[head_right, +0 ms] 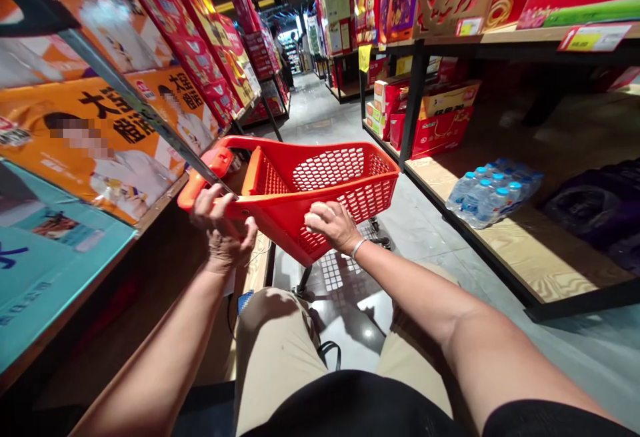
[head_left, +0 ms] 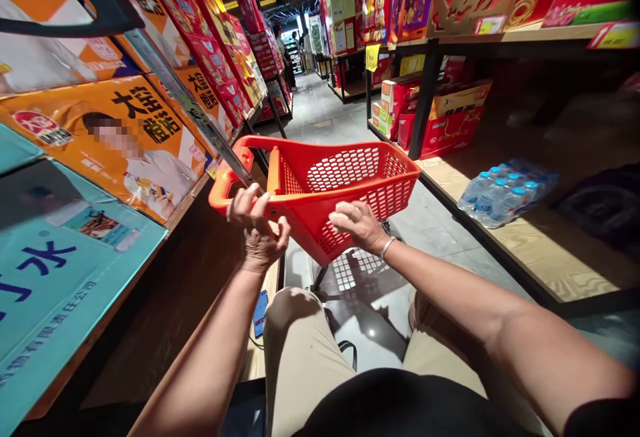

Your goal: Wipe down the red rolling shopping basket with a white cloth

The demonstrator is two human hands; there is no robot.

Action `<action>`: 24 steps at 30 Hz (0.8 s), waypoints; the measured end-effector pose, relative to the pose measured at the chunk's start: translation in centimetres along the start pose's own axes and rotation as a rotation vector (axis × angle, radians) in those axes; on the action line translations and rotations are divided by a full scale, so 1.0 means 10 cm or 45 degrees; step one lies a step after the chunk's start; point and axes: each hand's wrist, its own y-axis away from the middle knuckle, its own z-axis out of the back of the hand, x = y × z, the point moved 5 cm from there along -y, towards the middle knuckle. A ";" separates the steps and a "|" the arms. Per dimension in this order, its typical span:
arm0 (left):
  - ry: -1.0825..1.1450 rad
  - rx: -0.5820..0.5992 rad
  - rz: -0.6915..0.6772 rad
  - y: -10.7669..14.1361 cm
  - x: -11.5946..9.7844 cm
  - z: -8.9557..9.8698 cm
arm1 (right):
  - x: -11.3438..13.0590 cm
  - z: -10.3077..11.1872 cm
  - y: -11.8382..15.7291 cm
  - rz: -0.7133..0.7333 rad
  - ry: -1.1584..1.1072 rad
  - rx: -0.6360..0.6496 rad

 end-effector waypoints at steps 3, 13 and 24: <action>0.028 0.195 -0.145 -0.14 -0.39 -0.27 | -0.09 0.33 -0.51 -0.172 -0.044 -0.239; -0.248 0.607 -0.175 -0.27 -0.53 -0.68 | -0.81 0.34 -0.38 -0.143 -0.190 0.145; -0.242 0.587 -0.161 -0.28 -0.45 -0.75 | -1.57 0.61 0.20 -0.895 -0.001 -0.282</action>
